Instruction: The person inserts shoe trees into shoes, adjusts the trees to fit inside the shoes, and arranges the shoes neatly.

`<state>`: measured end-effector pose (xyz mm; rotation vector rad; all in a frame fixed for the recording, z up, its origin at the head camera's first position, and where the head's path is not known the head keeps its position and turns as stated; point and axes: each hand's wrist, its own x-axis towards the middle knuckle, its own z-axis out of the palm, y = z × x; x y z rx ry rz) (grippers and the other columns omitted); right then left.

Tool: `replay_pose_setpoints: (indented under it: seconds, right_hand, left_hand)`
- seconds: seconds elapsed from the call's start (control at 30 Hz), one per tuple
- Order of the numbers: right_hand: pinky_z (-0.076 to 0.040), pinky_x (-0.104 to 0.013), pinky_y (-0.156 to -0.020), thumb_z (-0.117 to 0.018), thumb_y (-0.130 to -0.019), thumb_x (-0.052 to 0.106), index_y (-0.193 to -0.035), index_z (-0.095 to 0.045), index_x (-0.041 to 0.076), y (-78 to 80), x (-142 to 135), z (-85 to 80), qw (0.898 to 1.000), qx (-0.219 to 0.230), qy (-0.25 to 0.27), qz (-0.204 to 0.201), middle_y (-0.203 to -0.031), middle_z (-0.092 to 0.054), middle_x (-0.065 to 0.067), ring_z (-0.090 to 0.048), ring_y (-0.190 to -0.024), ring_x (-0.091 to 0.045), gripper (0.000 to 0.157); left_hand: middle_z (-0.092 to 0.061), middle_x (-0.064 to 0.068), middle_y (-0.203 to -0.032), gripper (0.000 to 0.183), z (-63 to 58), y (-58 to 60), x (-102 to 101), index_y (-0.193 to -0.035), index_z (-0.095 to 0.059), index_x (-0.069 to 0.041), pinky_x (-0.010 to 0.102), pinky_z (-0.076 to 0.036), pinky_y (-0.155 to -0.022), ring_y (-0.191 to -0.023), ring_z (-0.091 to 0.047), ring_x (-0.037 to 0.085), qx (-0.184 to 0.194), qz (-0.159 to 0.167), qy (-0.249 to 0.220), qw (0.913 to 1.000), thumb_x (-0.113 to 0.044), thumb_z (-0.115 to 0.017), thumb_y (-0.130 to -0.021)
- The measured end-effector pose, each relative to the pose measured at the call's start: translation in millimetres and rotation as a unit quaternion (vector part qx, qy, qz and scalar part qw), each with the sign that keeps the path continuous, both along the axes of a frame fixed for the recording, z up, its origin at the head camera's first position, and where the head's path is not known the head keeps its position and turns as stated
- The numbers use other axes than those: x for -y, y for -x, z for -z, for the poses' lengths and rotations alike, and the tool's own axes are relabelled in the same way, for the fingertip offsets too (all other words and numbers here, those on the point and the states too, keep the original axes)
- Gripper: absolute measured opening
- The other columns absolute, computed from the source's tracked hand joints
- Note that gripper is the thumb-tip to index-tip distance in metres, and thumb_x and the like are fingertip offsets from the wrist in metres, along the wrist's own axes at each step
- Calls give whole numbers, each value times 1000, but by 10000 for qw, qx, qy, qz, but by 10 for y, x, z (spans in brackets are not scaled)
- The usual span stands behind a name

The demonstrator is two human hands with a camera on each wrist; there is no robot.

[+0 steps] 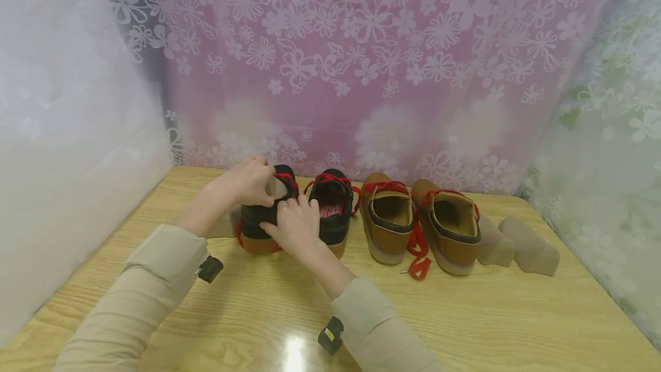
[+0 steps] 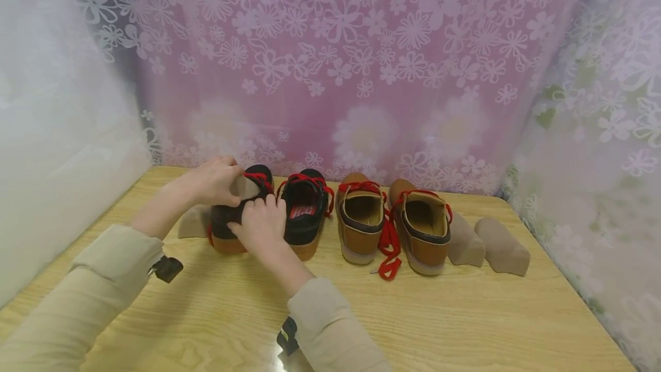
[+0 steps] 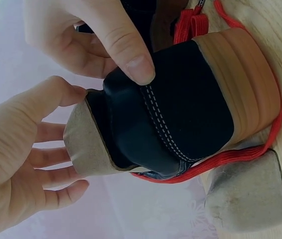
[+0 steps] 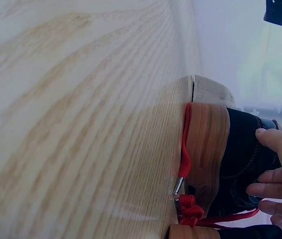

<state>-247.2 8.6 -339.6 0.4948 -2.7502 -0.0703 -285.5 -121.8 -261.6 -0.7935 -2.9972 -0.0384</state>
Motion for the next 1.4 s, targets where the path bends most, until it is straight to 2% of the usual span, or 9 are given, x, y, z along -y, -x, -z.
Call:
replay_pose_setpoints:
  seconds: [0.3, 0.53, 0.97, 1.4]
  right_hand:
    - [-37, -33, -72, -56, -79, 64, -94, -68, 15, -3, 0, -5, 10000, -74, 6, -10, -85, -63, 2, -51, -86, -19, 53]
    - [-37, -34, -75, -54, -80, 65, -99, -68, 16, -10, 11, -12, 9999, 130, -39, 91, -88, -62, 2, -50, -89, -19, 55]
    - [-36, -34, -77, -52, -81, 66, -103, -67, 17, -20, 8, -37, 9996, 261, -58, 122, -93, -63, 3, -49, -92, -19, 56]
    - [-36, -34, -76, -54, -80, 65, -100, -68, 16, -14, 9, -33, 9996, 242, -33, 115, -90, -62, 3, -49, -90, -19, 55]
  left_hand:
    - [-49, 22, -118, 58, 55, 38, -6, -120, -56, 2, 49, -45, -84, -108, -47, 39, -116, -12, 104, 9999, -31, -73, -76]
    - [-47, 22, -119, 53, 77, 18, 4, -115, -59, -1, 54, -44, -81, -108, -46, 38, -294, -29, 41, 9996, -34, -73, -76]
    - [-47, 22, -119, 53, 74, -4, 4, -118, -60, -3, 56, -42, -83, -108, -46, 38, -236, -170, -110, 9995, -30, -74, -75]
    - [-47, 21, -116, 50, 119, 20, -45, -117, -60, -4, 55, -41, -84, -106, -46, 39, -290, -290, 140, 9991, -30, -74, -76]
